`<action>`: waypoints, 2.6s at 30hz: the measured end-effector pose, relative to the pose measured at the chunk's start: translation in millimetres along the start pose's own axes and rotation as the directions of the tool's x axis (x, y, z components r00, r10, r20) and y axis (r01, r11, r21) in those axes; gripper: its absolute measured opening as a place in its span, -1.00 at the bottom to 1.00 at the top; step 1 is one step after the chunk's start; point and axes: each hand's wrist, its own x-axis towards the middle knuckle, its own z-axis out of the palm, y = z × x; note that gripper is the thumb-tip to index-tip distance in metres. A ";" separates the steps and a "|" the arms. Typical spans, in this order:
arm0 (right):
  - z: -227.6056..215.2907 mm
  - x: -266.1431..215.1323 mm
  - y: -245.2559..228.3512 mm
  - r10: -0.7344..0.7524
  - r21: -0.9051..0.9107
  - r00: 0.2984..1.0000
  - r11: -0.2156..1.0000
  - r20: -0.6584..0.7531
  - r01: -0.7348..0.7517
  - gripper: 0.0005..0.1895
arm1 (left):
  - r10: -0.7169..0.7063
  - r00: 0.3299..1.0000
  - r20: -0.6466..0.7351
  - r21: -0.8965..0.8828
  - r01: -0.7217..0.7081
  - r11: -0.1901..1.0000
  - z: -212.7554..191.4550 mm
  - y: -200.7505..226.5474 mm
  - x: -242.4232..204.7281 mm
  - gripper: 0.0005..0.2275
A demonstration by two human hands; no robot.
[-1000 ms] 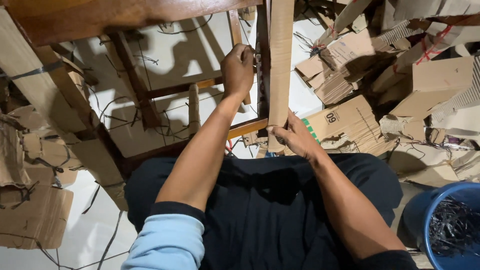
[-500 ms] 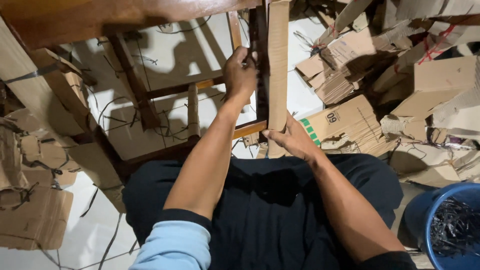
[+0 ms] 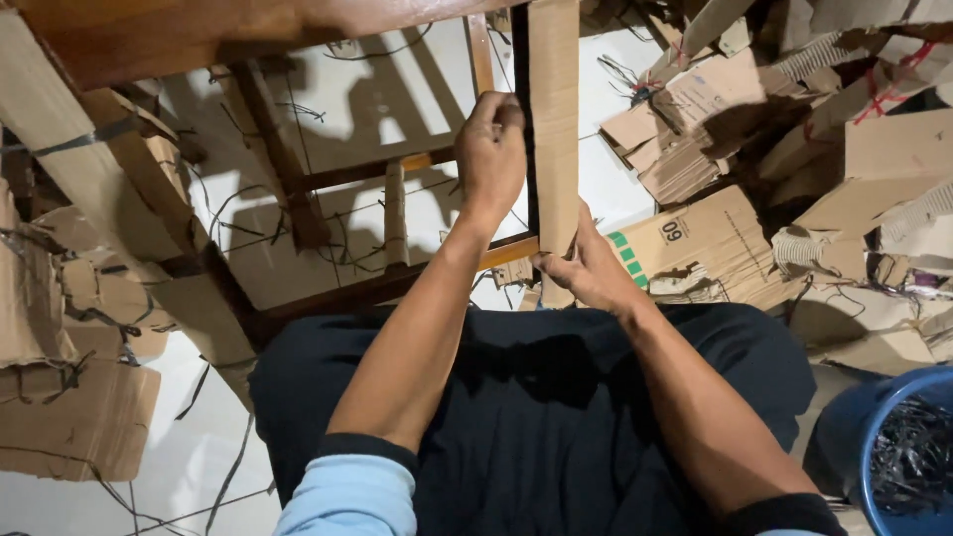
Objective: The person sits on the floor and ties bundles of cardboard with black string. They wrap the string around the cardboard, pull it tight, and tie knots to secure the bundles. The person handles multiple bundles, placing some on a wooden chair and others on the floor.
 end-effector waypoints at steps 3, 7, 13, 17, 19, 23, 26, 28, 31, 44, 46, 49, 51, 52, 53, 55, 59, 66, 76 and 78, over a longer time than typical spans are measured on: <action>0.3 -1.8 -4.2 -0.017 0.134 0.996 0.991 0.084 0.006 0.04 | -0.321 0.944 0.072 -0.167 0.329 0.929 -7.5 11.5 -8.4 -0.35; 6.1 -0.2 -1.3 -0.049 0.133 0.999 0.990 0.013 0.046 -0.19 | -0.150 0.925 0.348 -0.134 0.207 0.969 -10.5 0.1 -21.5 -0.12; 15.2 -1.3 5.1 -0.163 0.012 0.976 0.986 -0.142 0.166 -0.31 | -0.138 0.891 0.432 0.159 0.075 0.984 -2.5 9.1 -34.7 -0.20; 20.4 -5.6 1.5 -0.128 0.154 0.966 0.974 -0.226 0.165 -0.10 | -0.156 0.885 0.439 0.206 0.070 0.976 -5.6 13.1 -36.2 -0.25; 32.0 5.5 36.9 -0.110 0.164 0.969 0.975 -0.220 0.148 -0.13 | -0.153 0.887 0.435 0.224 0.057 0.973 -7.1 10.3 -32.8 -0.28; 37.3 0.1 47.0 -0.093 0.267 0.976 0.953 -0.197 0.145 -0.39 | -0.121 0.891 0.438 0.179 0.046 0.983 -11.7 19.1 -35.2 -0.30; 34.0 -8.8 32.5 -0.050 0.247 0.984 0.965 -0.173 0.093 -0.42 | -0.117 0.881 0.458 0.182 0.036 0.983 -16.6 25.2 -39.7 -0.28; 40.7 6.6 61.8 -0.047 0.225 0.977 0.970 -0.207 0.094 -0.44 | -0.127 0.881 0.455 0.191 0.042 0.981 -17.8 25.9 -42.7 -0.27; 51.0 19.7 80.5 -0.004 0.176 0.955 0.983 -0.297 0.058 -0.51 | -0.171 0.864 0.473 0.249 0.054 0.967 -19.5 28.2 -47.5 -0.25; 55.4 13.6 84.8 -0.173 0.329 0.937 0.904 -0.303 0.273 -0.49 | -0.301 0.785 0.541 0.433 0.047 0.900 -27.4 13.5 -68.0 -0.39; 59.7 21.4 92.6 -0.140 0.315 0.940 0.918 -0.310 0.241 -0.52 | -0.295 0.798 0.526 0.459 0.026 0.888 -29.4 25.8 -70.5 -0.38; 65.2 33.3 104.1 -0.057 0.278 0.942 0.948 -0.330 0.155 -0.58 | -0.283 0.822 0.495 0.509 -0.011 0.861 -24.6 23.9 -70.5 -0.36; 66.2 38.0 111.4 -0.009 0.254 0.939 0.962 -0.343 0.102 -0.61 | -0.275 0.834 0.478 0.533 -0.026 0.846 -22.5 19.4 -70.9 -0.35; 65.3 38.6 114.5 0.005 0.281 0.941 0.955 -0.339 0.097 -0.58 | -0.279 0.838 0.468 0.542 -0.024 0.840 -23.4 19.2 -71.9 -0.33; 64.6 39.1 117.6 0.018 0.308 0.942 0.947 -0.335 0.091 -0.56 | -0.282 0.843 0.459 0.552 -0.022 0.834 -24.5 19.0 -72.9 -0.31; 57.9 42.4 117.1 0.007 0.315 0.954 0.945 -0.301 0.092 -0.52 | -0.291 0.841 0.457 0.555 -0.013 0.832 -26.1 20.4 -74.2 -0.31; 45.9 47.4 114.8 -0.027 0.352 0.984 0.932 -0.175 0.088 -0.37 | -0.282 0.834 0.474 0.559 -0.038 0.828 -28.7 27.3 -81.8 -0.35; 32.2 26.6 77.4 0.010 0.636 1.000 0.771 -0.017 0.003 -0.24 | -0.318 0.820 0.476 0.512 0.036 0.858 -33.1 33.4 -81.0 -0.38; 17.7 15.1 62.7 -0.026 0.291 0.996 0.957 0.088 -0.001 -0.15 | -0.252 0.873 0.418 0.485 0.020 0.874 -27.2 6.9 -74.2 -0.27; 6.9 -2.0 34.9 -0.006 0.161 0.994 0.987 0.109 -0.012 -0.10 | -0.203 0.904 0.376 0.448 0.015 0.894 -23.7 2.5 -75.4 -0.26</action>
